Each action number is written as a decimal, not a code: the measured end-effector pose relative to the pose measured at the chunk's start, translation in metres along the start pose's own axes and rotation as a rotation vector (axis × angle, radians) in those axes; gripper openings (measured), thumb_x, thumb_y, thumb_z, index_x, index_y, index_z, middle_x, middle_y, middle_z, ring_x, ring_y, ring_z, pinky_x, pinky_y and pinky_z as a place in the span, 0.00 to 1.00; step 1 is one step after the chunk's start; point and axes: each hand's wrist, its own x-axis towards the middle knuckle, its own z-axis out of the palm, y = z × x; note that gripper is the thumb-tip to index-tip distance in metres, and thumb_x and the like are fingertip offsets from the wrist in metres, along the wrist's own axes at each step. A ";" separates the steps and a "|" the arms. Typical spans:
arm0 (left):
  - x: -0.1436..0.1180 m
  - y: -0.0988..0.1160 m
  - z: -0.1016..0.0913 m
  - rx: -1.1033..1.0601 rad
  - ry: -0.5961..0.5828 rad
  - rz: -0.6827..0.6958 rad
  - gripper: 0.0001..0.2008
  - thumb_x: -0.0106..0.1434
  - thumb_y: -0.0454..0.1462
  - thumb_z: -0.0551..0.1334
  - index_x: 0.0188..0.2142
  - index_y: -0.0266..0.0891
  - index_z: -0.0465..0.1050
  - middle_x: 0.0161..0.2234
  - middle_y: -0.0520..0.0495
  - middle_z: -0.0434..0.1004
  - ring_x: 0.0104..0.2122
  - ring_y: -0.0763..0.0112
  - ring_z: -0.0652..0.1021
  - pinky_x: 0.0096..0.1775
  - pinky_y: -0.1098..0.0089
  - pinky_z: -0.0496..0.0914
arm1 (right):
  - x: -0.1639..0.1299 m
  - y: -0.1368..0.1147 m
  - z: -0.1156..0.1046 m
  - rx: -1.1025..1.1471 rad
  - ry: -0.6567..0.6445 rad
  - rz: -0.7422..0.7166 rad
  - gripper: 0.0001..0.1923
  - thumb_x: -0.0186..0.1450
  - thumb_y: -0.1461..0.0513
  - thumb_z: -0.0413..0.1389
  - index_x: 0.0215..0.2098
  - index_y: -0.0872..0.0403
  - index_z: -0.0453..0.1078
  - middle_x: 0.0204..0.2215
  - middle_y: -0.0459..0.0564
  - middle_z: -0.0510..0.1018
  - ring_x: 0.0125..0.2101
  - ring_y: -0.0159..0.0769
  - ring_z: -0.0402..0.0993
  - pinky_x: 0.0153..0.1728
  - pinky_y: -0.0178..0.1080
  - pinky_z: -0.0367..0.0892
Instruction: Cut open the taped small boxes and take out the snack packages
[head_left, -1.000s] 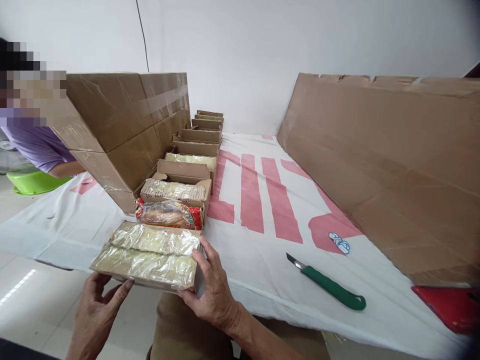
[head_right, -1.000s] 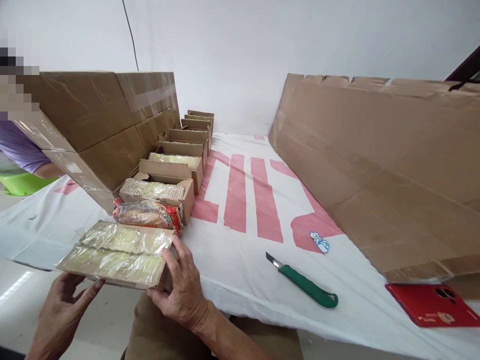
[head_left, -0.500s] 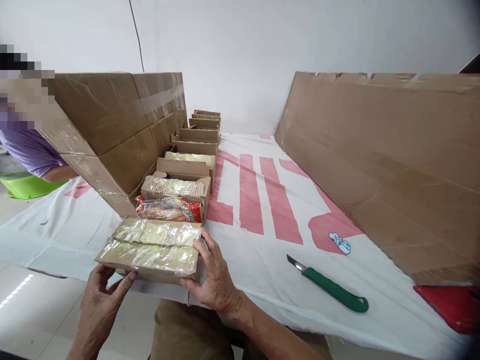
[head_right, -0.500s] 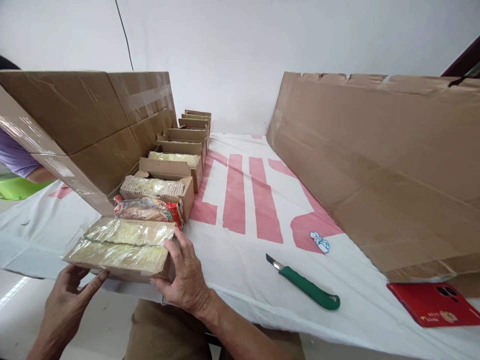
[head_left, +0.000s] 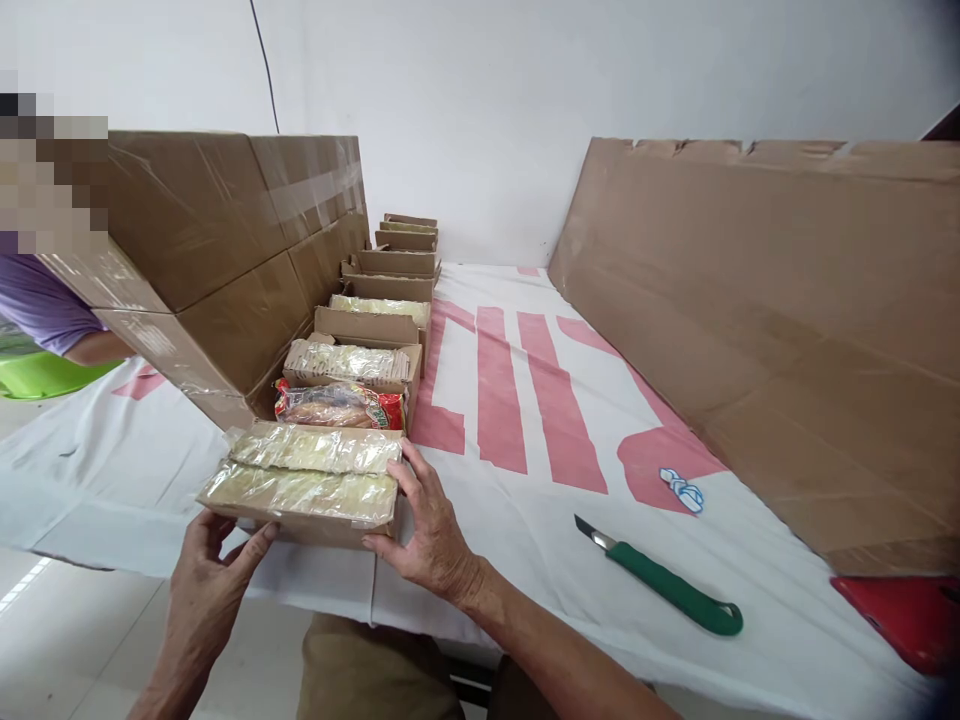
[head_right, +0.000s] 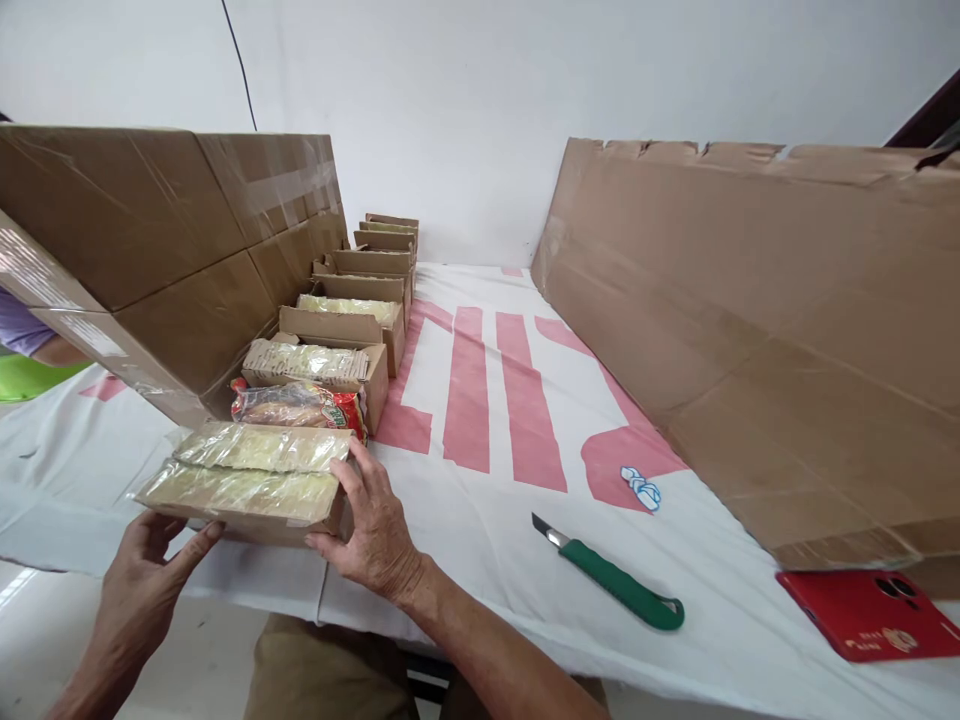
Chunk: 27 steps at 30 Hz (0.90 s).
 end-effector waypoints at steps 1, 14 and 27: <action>0.002 0.000 0.001 -0.003 -0.002 0.004 0.40 0.44 0.57 0.76 0.51 0.42 0.70 0.58 0.37 0.75 0.64 0.39 0.72 0.61 0.38 0.67 | 0.002 0.001 0.000 -0.003 -0.001 -0.001 0.54 0.57 0.58 0.73 0.73 0.47 0.48 0.75 0.63 0.54 0.72 0.56 0.57 0.66 0.57 0.67; 0.021 0.008 0.021 0.031 0.032 -0.003 0.42 0.42 0.58 0.74 0.52 0.41 0.69 0.57 0.37 0.75 0.64 0.37 0.72 0.58 0.41 0.71 | 0.023 0.026 0.001 0.026 0.005 -0.016 0.54 0.58 0.57 0.73 0.74 0.46 0.48 0.74 0.63 0.56 0.72 0.55 0.58 0.66 0.56 0.67; 0.017 0.002 0.008 0.034 0.016 0.048 0.39 0.46 0.56 0.75 0.52 0.41 0.70 0.55 0.37 0.76 0.61 0.41 0.74 0.56 0.43 0.74 | 0.011 0.013 0.006 0.035 -0.001 0.028 0.53 0.61 0.58 0.71 0.75 0.44 0.46 0.75 0.62 0.53 0.73 0.56 0.56 0.65 0.58 0.68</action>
